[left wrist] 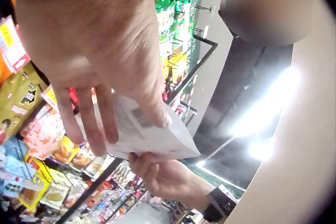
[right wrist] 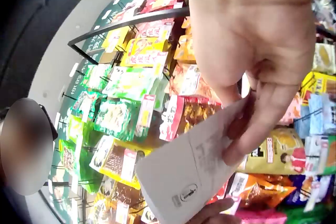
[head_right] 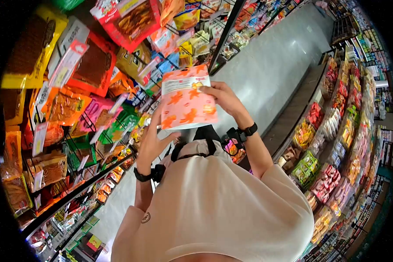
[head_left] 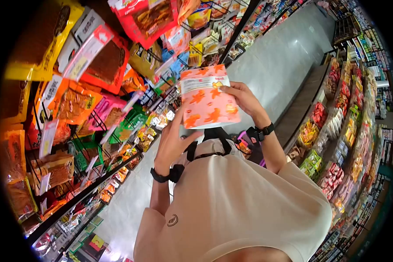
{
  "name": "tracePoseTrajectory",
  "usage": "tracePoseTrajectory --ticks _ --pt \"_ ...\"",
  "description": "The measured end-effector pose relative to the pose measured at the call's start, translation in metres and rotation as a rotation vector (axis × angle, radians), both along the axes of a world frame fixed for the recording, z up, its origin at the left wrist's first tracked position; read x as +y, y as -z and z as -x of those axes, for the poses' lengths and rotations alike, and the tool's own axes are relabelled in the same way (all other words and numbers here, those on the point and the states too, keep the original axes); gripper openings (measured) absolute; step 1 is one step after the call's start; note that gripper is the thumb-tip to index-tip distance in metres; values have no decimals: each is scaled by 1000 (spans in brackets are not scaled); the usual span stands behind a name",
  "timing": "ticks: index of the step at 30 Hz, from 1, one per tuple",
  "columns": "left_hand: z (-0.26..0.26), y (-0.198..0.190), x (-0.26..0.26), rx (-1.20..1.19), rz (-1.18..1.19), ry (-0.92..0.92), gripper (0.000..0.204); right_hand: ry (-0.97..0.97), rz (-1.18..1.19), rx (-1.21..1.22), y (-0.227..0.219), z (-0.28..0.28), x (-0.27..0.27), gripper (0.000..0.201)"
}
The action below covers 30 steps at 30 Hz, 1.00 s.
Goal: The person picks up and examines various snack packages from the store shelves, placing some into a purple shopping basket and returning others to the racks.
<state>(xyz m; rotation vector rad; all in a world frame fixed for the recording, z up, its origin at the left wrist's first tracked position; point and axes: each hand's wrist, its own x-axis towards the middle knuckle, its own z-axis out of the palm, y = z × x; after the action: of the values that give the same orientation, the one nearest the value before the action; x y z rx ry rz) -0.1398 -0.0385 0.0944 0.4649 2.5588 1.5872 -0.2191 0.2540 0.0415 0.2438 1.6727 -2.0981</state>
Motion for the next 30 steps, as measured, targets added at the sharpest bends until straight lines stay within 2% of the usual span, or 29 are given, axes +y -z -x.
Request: tracePoseTrajectory --ticks 2,3,5,7,10,12,14,16,17,19,20,22,23,24,25,26,28,29,30 --pt "-7 11 -13 -10 9 89 68 -63 -51 -66 0 -20 -25 32" --pt "-11 12 -19 -14 8 85 68 17 2 -102 10 -29 -38 31" --pt "-22 15 -30 36 -13 5 46 -49 -80 -96 31 -45 -47 34" --pt "-35 18 -42 4 -58 -32 45 -120 -159 -87 34 -60 -62 37" --pt "-55 26 -57 -57 -114 -79 43 -57 -272 -108 24 -81 -82 46" --pt "-67 32 -66 -40 -87 -116 43 -251 -484 -77 13 -89 -90 47" --pt "-77 40 -75 -39 -99 -149 42 -318 -545 -124 4 -96 -101 50" --pt "-86 46 -84 -66 -58 -211 40 -300 -798 246 -3 -107 -111 45" --pt "-89 46 -89 -66 -60 -219 40 -308 -799 250 -7 -112 -118 45" --pt "-93 46 -98 -28 -66 -244 39 -105 -557 577 -17 -120 -137 33" --pt "-98 43 -102 -26 -68 -257 39 -117 -555 583 -26 -124 -146 33" --pt "-99 36 -105 -64 -45 -254 39 -358 -418 717 -44 -125 -157 24" --pt "-100 36 -108 -55 -48 -260 39 -452 -460 652 -50 -125 -165 21" --pt "-102 37 -110 -6 57 -256 38 -458 -460 661 -48 -123 -166 21" --pt "-104 39 -109 35 163 -243 37 -497 -559 784 -40 -123 -163 19" --pt "-104 36 -111 50 166 -272 37 -553 -649 936 -34 -114 -167 17" --pt "-107 33 -104 -89 41 -252 35 -558 -690 897 -19 -120 -167 15" --pt "-108 50 -109 -190 113 -238 36 -591 -738 905 -15 -115 -169 14" --pt "-107 49 -110 -166 89 -238 36 -617 -792 899 -14 -111 -169 14"
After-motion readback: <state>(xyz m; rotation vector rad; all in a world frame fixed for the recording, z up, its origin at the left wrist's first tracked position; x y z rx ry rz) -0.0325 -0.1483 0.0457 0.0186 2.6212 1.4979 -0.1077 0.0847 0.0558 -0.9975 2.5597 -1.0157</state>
